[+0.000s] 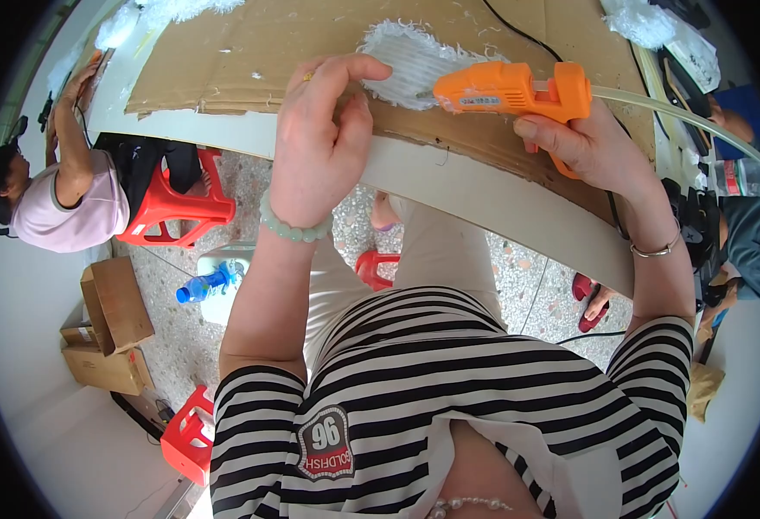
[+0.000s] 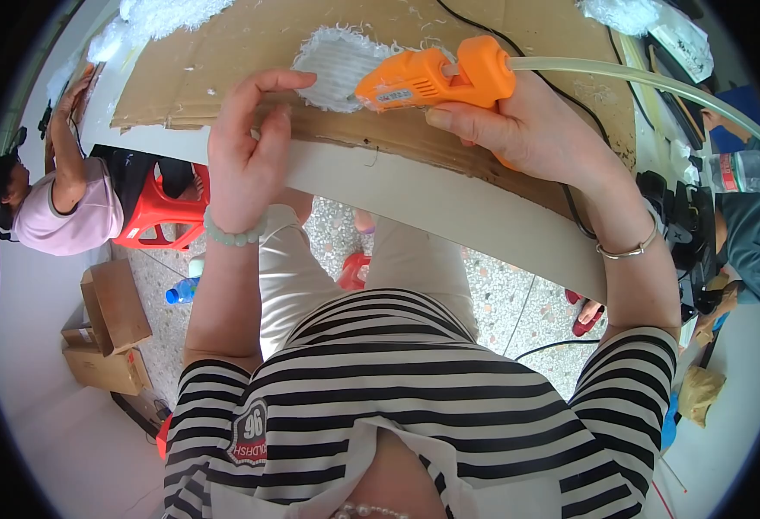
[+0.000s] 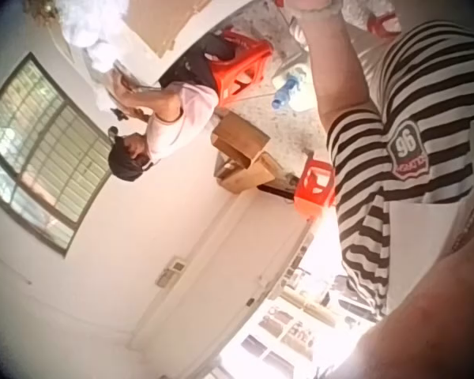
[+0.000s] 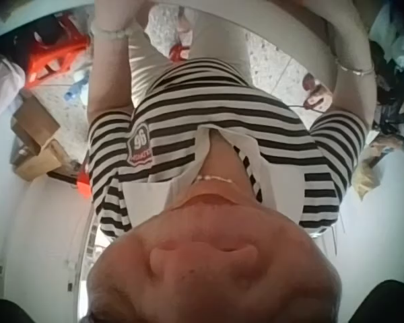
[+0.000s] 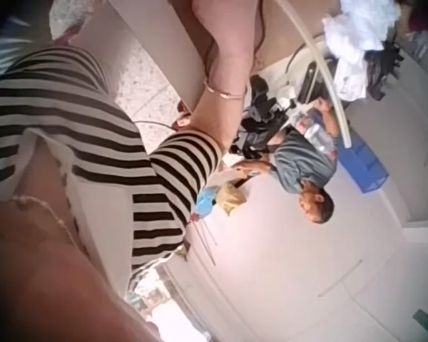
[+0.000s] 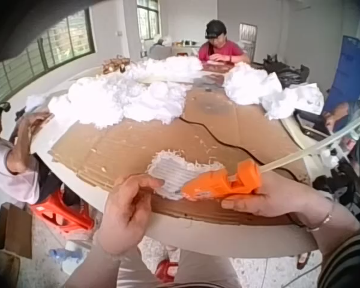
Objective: Applying hot glue to attach white fibrous stuffing to a circular base.
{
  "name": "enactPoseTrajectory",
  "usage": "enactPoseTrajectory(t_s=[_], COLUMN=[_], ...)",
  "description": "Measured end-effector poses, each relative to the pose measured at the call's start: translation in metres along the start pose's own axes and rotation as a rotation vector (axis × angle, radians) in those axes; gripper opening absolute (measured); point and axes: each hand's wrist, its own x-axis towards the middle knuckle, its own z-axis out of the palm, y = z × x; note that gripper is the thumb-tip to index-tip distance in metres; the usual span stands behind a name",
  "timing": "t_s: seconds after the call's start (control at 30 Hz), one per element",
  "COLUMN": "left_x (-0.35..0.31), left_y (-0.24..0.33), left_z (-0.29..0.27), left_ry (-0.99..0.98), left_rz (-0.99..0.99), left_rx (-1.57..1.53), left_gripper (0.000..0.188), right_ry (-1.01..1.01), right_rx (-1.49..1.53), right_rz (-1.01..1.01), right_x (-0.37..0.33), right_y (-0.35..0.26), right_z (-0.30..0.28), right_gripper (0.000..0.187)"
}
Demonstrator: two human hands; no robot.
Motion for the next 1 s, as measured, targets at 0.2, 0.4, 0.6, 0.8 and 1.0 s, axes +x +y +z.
enactPoseTrajectory(t_s=[0.2, 0.4, 0.6, 0.8, 1.0], left_x=[0.004, 0.013, 0.023, 0.018, -0.029], left_y=[-0.012, -0.014, -0.02, -0.012, 0.035], left_z=[-0.007, -0.005, -0.006, -0.011, 0.009], left_ry=[0.055, 0.048, -0.031, 0.101, 0.034], left_rz=[-0.032, -0.104, -0.154, -0.038, 0.328], left_rx=[0.22, 0.162, 0.134, 0.22, 0.329], left_gripper=[0.024, 0.026, 0.031, 0.026, 0.023], right_ry=[-0.004, -0.001, -0.051, -0.043, -0.105], right_rx=[-0.011, -0.01, -0.073, -0.045, 0.013], right_rz=[0.017, -0.016, -0.109, -0.055, -0.035], right_x=[0.001, 0.005, 0.014, 0.016, 0.024], right_y=[-0.003, -0.011, -0.013, -0.015, -0.011], right_z=[-0.001, 0.0, -0.004, -0.003, -0.006], right_gripper=[0.026, 0.027, 0.027, 0.037, 0.025])
